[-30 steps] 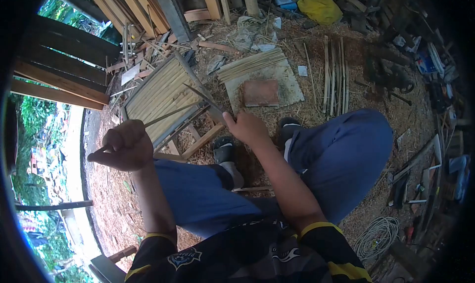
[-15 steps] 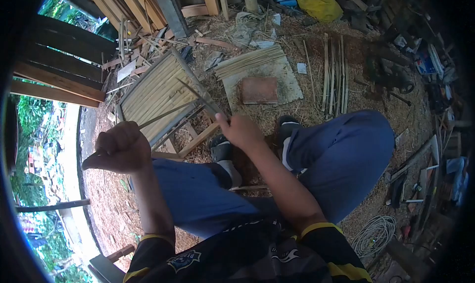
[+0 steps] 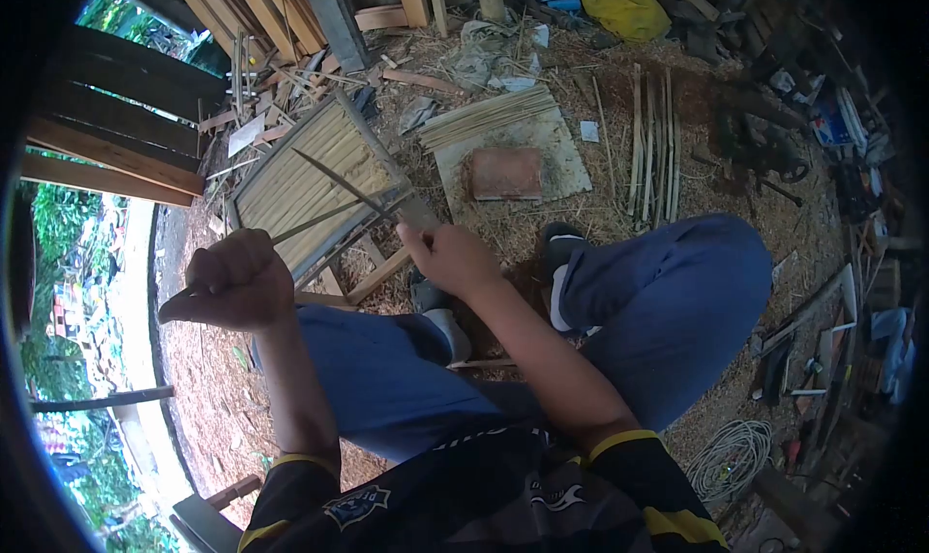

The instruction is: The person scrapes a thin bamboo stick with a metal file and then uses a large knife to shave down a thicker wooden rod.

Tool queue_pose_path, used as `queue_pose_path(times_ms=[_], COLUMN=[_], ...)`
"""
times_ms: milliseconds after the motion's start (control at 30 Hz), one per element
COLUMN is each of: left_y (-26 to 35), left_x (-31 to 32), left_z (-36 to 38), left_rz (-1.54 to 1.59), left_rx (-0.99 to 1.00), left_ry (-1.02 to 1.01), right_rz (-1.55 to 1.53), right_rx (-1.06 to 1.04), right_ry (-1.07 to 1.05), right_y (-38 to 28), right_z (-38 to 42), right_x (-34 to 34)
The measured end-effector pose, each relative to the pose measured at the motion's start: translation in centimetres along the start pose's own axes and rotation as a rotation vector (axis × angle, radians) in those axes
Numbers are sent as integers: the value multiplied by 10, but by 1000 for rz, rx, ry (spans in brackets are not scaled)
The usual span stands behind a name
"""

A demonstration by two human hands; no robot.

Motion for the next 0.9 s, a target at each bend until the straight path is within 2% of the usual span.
queue_pose_path(times_ms=[167, 267, 367, 467, 667, 767, 867, 900], left_y=[0, -3, -3, -1, -3, -2, -3, -4], left_x=[3, 5, 10, 10, 12, 9, 10, 10], left_z=[-1, 2, 1, 0, 3, 1, 2, 2], left_rz=[25, -10, -85, -49, -89, -61, 4, -6], left_rx=[-22, -25, -11, -21, -8, -33, -38, -28], left_ry=[-33, -74, -56, -58, -101, -57, -111, -119], right_rz=[163, 89, 72, 235, 35, 122, 235, 188], right_rx=[81, -1, -32, 90, -56, 69, 65, 35], right_ry=[20, 21, 37, -27, 12, -39, 6, 10], right_y=[46, 9, 6, 30, 4, 19, 30, 23], right_z=[-24, -7, -6, -25, -9, -20, -29, -26], right_x=[9, -7, -1, -2, -3, 1, -1, -3])
Point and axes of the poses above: each hand's wrist, its own z-axis away from the middle knuckle, its own x-axis out of the palm, y = z × x, the point moved 5 cm from there along -z, towards the middle knuckle, and after that the axes turned 14 degrees about y, right-handed, at the moved point
